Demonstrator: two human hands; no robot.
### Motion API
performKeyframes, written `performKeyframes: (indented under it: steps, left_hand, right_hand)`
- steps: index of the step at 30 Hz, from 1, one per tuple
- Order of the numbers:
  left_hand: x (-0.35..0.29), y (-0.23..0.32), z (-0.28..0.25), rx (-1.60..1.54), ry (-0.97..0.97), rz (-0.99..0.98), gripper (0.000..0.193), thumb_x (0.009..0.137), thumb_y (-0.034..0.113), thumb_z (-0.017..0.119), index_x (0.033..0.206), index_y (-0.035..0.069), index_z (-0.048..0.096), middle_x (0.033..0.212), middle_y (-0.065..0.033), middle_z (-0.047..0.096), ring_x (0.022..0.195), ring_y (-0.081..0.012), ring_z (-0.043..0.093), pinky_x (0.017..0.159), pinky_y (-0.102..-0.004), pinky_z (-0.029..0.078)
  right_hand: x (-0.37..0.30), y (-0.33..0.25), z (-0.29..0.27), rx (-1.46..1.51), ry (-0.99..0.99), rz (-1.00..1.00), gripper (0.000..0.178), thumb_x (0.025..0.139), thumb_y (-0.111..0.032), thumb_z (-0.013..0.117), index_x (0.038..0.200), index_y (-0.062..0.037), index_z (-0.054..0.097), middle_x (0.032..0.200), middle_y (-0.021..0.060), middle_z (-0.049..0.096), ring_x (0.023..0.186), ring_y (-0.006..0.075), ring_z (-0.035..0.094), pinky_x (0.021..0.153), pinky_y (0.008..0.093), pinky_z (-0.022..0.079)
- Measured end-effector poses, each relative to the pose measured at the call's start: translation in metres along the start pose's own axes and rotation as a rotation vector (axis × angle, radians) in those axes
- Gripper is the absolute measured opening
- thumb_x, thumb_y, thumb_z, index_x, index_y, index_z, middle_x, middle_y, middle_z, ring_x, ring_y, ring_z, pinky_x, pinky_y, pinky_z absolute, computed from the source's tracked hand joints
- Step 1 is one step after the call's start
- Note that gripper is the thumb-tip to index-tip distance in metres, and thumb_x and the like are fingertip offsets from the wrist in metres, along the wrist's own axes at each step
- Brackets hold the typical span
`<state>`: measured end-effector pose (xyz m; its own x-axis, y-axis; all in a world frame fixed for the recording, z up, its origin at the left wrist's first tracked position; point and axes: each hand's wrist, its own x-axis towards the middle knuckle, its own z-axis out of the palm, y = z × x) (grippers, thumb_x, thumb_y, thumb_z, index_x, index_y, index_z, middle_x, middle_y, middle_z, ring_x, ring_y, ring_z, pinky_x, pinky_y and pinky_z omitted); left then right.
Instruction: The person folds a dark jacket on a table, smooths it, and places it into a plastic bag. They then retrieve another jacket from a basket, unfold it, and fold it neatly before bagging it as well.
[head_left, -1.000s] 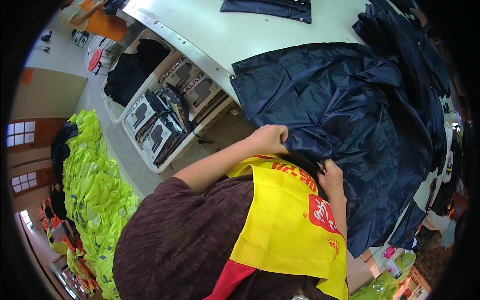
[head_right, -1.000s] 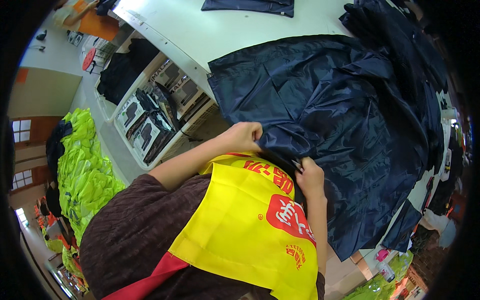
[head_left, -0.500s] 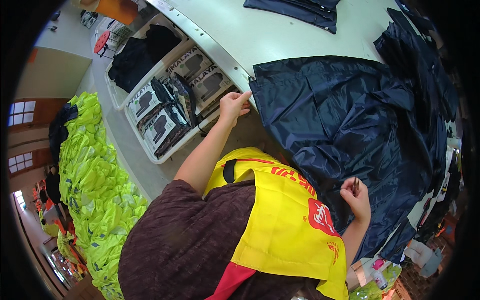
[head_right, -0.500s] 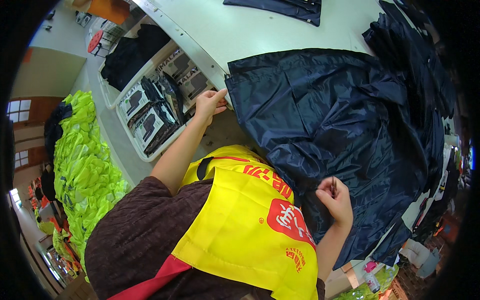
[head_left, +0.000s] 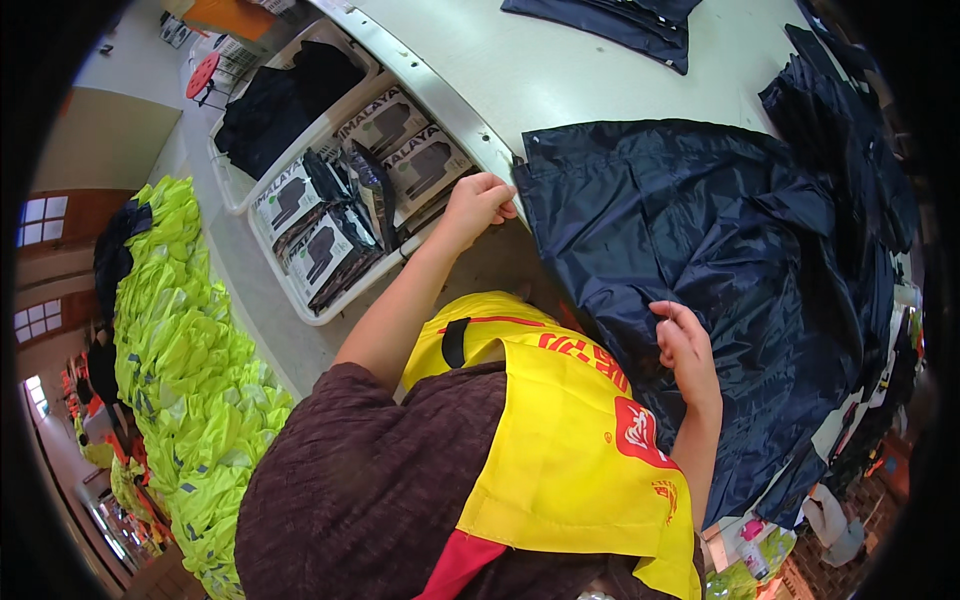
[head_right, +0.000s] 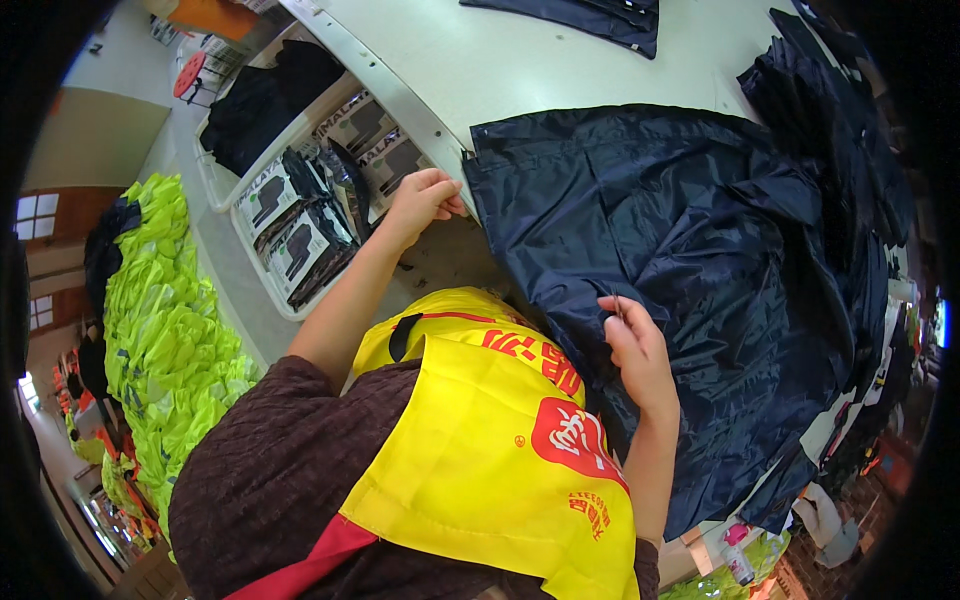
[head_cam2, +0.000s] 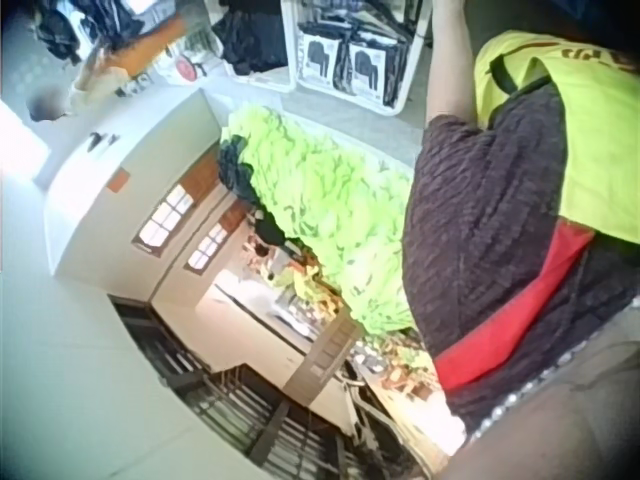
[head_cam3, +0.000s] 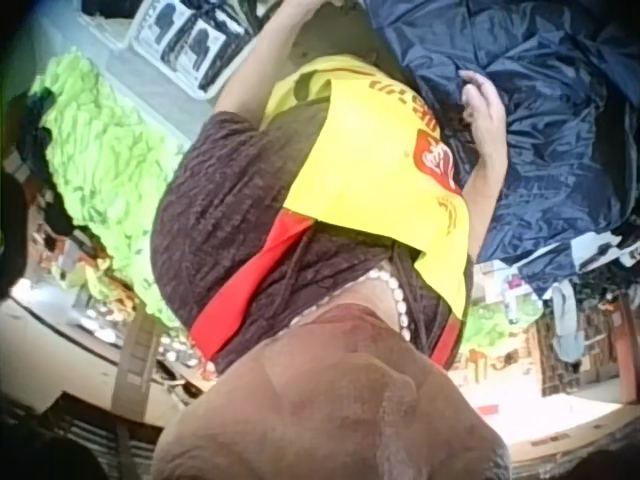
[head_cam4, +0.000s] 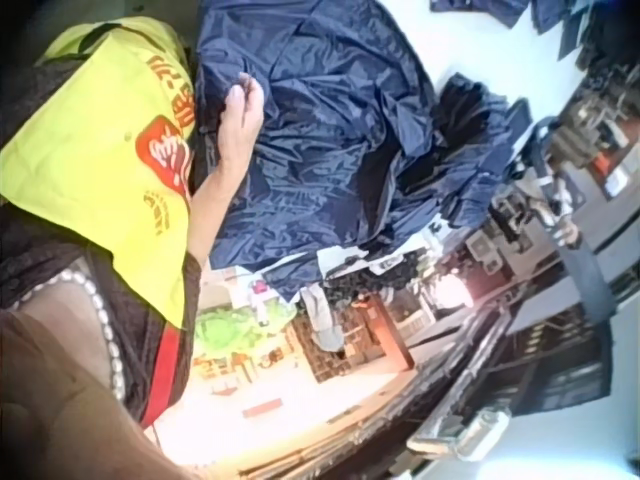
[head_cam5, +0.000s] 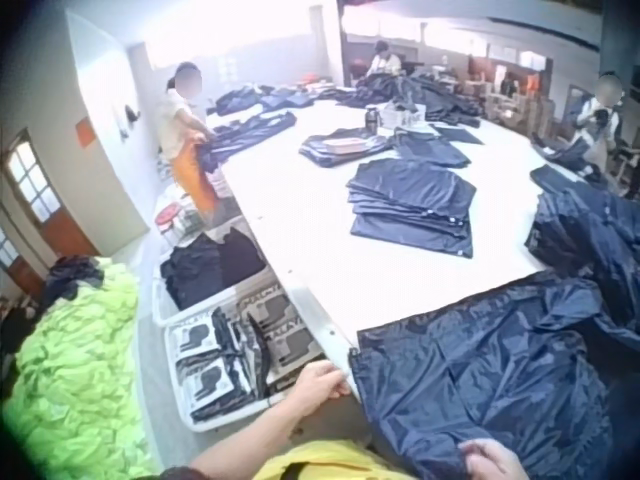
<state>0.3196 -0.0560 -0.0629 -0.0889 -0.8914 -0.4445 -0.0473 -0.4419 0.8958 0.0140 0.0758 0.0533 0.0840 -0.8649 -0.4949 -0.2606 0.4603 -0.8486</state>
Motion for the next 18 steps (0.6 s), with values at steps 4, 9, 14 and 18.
performKeyframes:
  steps: [4,9,14,18]
  left_hand:
    - [-0.005,0.008,-0.008,-0.113,-0.074,0.108,0.013,0.089,0.018,0.057,0.083,0.006,0.059,0.076,-0.0027,0.064,0.069,-0.01,0.061,0.063,-0.0204,0.047]
    - [-0.007,0.016,0.0,-0.167,-0.181,0.159,0.012,0.088,0.015,0.059,0.086,0.004,0.061,0.095,-0.0079,0.064,0.087,-0.0133,0.062,0.071,-0.0242,0.051]
    - [-0.002,0.005,0.007,-0.282,-0.187,0.195,0.009,0.086,0.011,0.06,0.085,0.002,0.063,0.117,-0.0126,0.056,0.102,-0.0173,0.059,0.08,-0.0276,0.051]
    - [0.0,-0.002,0.012,-0.159,-0.228,0.353,0.007,0.083,0.007,0.062,0.08,0.0,0.063,0.115,-0.0101,0.056,0.101,-0.0174,0.057,0.086,-0.0284,0.046]
  right_hand:
    - [0.024,-0.009,0.012,0.216,-0.144,0.054,0.032,0.093,-0.021,0.046,0.117,0.0005,0.051,0.075,-0.002,0.048,0.061,0.002,0.039,0.052,0.0165,0.032]
    - [0.081,-0.014,0.051,-0.381,-0.05,-0.381,0.032,0.09,-0.019,0.053,0.119,-0.0038,0.05,0.084,0.0138,0.061,0.07,0.0237,0.061,0.062,0.0307,0.048]
    - [0.13,-0.017,0.077,-0.769,0.097,-0.622,0.026,0.088,-0.02,0.057,0.108,-0.0039,0.054,0.09,0.0178,0.063,0.073,0.0364,0.061,0.062,0.0399,0.049]
    - [0.141,-0.017,0.085,-0.684,0.273,-0.693,0.025,0.086,-0.02,0.06,0.104,-0.0049,0.055,0.083,0.0155,0.063,0.069,0.0349,0.061,0.059,0.0394,0.049]
